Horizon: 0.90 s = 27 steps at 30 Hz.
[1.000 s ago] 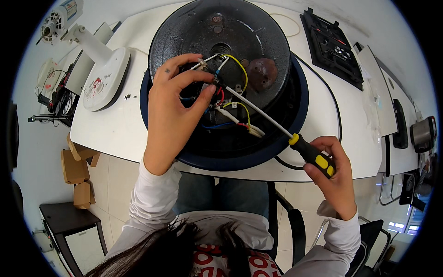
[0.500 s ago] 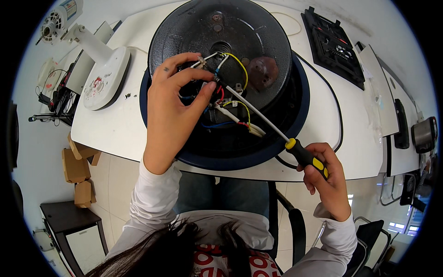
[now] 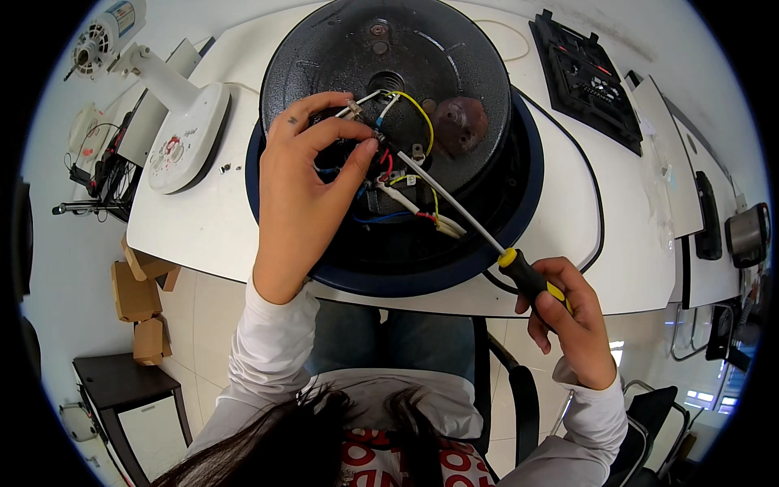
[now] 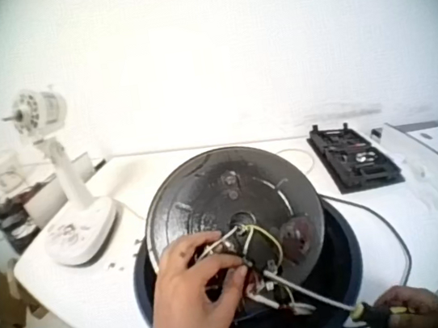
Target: The person repairs the internal wiring of a ceiling fan motor. They use a screwdriver to tighten connections and connect wires to terminals inside the motor housing.
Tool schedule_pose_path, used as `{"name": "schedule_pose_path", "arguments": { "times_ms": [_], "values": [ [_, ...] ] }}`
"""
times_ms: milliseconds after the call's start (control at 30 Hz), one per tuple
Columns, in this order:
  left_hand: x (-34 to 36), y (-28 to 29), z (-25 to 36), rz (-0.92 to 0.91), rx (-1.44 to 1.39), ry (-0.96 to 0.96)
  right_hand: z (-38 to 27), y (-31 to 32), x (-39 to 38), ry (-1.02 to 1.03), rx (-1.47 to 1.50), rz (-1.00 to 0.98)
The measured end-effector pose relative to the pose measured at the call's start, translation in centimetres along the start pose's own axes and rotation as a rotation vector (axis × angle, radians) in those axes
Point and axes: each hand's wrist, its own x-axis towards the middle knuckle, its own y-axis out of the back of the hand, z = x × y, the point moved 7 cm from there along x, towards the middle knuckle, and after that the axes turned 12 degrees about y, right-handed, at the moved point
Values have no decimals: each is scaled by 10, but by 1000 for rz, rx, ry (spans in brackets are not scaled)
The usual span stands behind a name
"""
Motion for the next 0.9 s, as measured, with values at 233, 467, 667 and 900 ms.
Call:
{"name": "schedule_pose_path", "arguments": {
  "times_ms": [233, 467, 667, 900],
  "values": [
    [0, 0, 2, 23, 42, -26, 0, -3, 0, 11, 0, 7],
    [3, 7, 9, 65, 48, -6, 0, -4, 1, 62, -61, 19],
    [1, 7, 13, 88, 102, -113, -1, -5, 1, 76, -72, 23],
    [-1, 6, 20, 116, 156, -179, -5, -6, 1, 31, -26, 9]
  ]
}}
